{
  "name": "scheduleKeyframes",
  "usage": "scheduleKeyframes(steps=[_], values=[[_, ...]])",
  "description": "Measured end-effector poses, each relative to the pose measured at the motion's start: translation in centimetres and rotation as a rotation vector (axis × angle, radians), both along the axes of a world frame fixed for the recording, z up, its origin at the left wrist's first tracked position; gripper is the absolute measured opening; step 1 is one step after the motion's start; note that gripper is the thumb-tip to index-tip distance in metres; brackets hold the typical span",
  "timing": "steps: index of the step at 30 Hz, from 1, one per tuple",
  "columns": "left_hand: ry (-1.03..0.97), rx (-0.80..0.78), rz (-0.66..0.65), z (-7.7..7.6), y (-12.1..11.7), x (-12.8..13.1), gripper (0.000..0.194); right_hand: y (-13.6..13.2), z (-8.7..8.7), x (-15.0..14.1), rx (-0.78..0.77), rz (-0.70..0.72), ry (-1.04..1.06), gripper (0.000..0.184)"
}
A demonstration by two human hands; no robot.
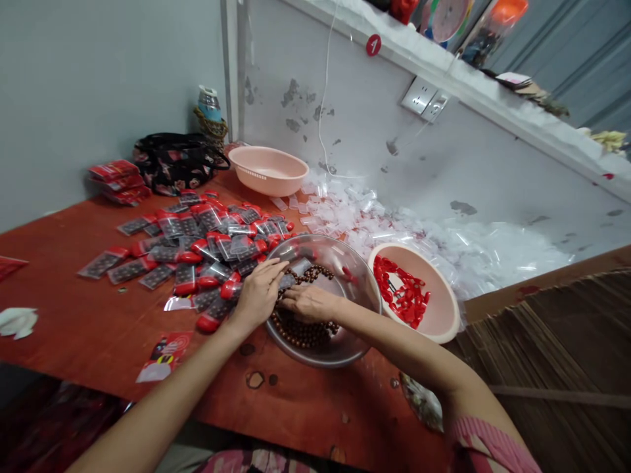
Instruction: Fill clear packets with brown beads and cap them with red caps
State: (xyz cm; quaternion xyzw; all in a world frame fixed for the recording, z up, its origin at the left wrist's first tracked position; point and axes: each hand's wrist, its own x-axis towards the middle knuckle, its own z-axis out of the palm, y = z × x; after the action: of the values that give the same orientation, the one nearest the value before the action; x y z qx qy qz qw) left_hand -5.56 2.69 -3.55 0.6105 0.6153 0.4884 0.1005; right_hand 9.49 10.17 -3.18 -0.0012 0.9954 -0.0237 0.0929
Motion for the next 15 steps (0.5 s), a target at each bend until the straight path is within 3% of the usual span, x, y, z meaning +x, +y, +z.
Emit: scheduleKeyframes(steps=[3,6,11,13,15], values=[[0.004,-0.004,-0.001,-0.2,0.1,-0.1,0.03,-0.2,0.4,0.5,-0.284,-0.132,0.031,0.037],[0.053,-0.003,-0.003,-0.1,0.0,-0.2,0.03,-0.1,1.3,1.7,-0.704,-0.374,0.099,0.041],[0.12,0.037,-0.052,2.1,-0.8,0.8,0.033,-0.9,3.4,3.8,-1.403,-0.636,0.383,0.043],[0.032,-0.034,-0.173,3.3,-1.3,1.6,0.036,-1.5,4.1,4.4,-1.548,-0.694,0.519,0.046],[-0.076,-0.147,-0.305,4.2,-1.5,2.6,0.038,-1.9,4.5,5.0,-1.59,-0.727,0.626,0.047]])
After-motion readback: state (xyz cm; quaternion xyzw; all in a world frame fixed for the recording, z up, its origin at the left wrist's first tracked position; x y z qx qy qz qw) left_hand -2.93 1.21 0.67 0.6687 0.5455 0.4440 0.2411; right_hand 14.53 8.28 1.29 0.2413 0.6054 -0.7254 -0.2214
